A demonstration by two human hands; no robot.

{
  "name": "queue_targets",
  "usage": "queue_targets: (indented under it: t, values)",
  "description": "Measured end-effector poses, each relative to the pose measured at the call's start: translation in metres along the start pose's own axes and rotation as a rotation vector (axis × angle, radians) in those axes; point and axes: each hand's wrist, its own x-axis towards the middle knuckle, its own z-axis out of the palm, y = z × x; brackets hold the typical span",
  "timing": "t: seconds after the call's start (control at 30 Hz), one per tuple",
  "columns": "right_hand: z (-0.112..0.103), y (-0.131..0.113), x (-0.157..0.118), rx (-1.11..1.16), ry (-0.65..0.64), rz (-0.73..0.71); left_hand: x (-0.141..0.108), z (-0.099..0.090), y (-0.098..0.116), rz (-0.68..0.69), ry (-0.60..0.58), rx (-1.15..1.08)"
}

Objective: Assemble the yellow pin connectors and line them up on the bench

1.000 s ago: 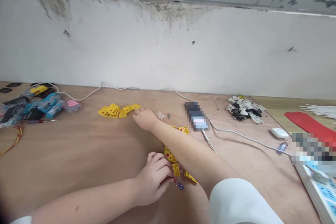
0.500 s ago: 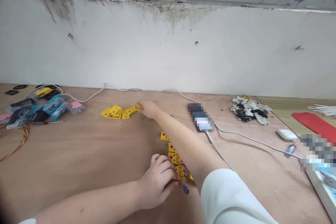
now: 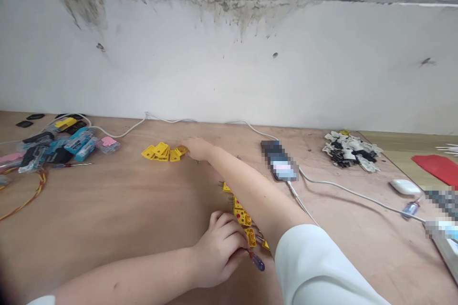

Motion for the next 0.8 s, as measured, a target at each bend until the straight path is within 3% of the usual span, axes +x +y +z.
queue_targets:
  t: [0.17,0.47,0.8]
  values:
    - [-0.006,-0.006,0.007,-0.021,-0.004,-0.008,0.000,-0.001,0.001,-0.007,0.005,0.009]
    - [-0.003,-0.023,0.018,-0.118,-0.090,-0.218,0.000,0.000,0.001,-0.012,0.004,0.021]
    - [-0.011,-0.025,0.010,-0.136,-0.012,-0.081,-0.001,-0.001,0.002,-0.033,-0.037,0.015]
